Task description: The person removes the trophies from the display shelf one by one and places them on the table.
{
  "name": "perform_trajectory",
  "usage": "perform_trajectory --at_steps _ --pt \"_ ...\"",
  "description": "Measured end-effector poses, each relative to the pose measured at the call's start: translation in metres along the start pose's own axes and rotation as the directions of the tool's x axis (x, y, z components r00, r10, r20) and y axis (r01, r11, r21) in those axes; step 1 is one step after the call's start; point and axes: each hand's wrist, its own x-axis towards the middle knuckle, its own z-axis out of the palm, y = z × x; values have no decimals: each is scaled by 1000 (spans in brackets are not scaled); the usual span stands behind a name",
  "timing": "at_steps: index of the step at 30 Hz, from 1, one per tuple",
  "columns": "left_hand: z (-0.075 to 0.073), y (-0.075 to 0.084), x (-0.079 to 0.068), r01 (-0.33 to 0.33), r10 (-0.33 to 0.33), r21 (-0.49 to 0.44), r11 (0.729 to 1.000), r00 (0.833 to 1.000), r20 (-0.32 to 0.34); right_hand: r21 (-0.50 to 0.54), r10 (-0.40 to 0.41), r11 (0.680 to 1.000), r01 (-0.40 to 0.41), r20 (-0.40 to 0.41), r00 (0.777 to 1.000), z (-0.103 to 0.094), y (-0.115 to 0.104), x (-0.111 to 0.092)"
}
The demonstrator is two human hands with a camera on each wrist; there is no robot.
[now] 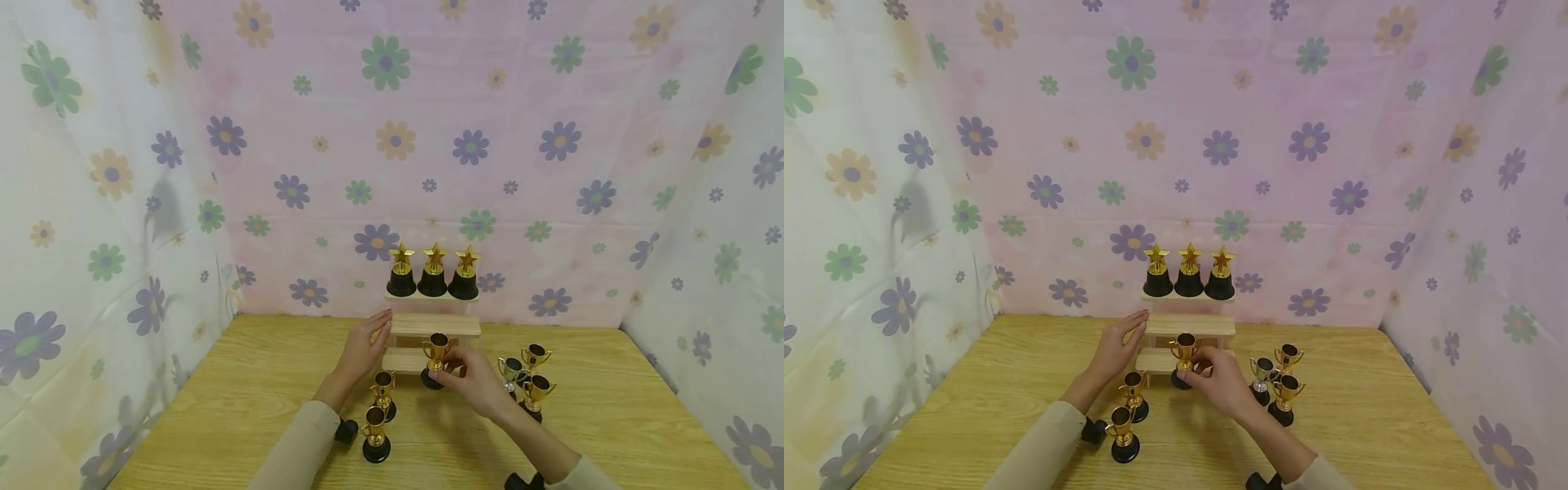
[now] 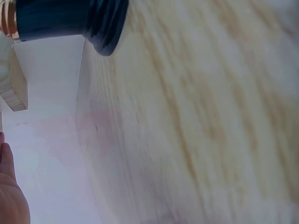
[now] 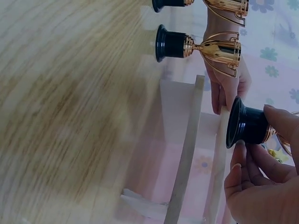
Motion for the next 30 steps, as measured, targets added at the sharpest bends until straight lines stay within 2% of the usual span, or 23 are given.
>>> perform_trajectory --at_steps 7,18,23,30 --pt "-1 2 -2 4 -4 3 1000 1000 -3 25 14 1000 -14 31 999 2 3 -8" --pt "-1 1 -1 0 0 16 1000 1000 7 3 -65 998 65 82 994 15 12 -13" --pt "-2 2 -1 9 -9 8 1000 1000 17 -21 -71 997 73 110 991 22 14 -17" --pt "-2 2 -1 13 -13 -2 1000 1000 18 9 -97 995 97 134 986 29 12 -18"
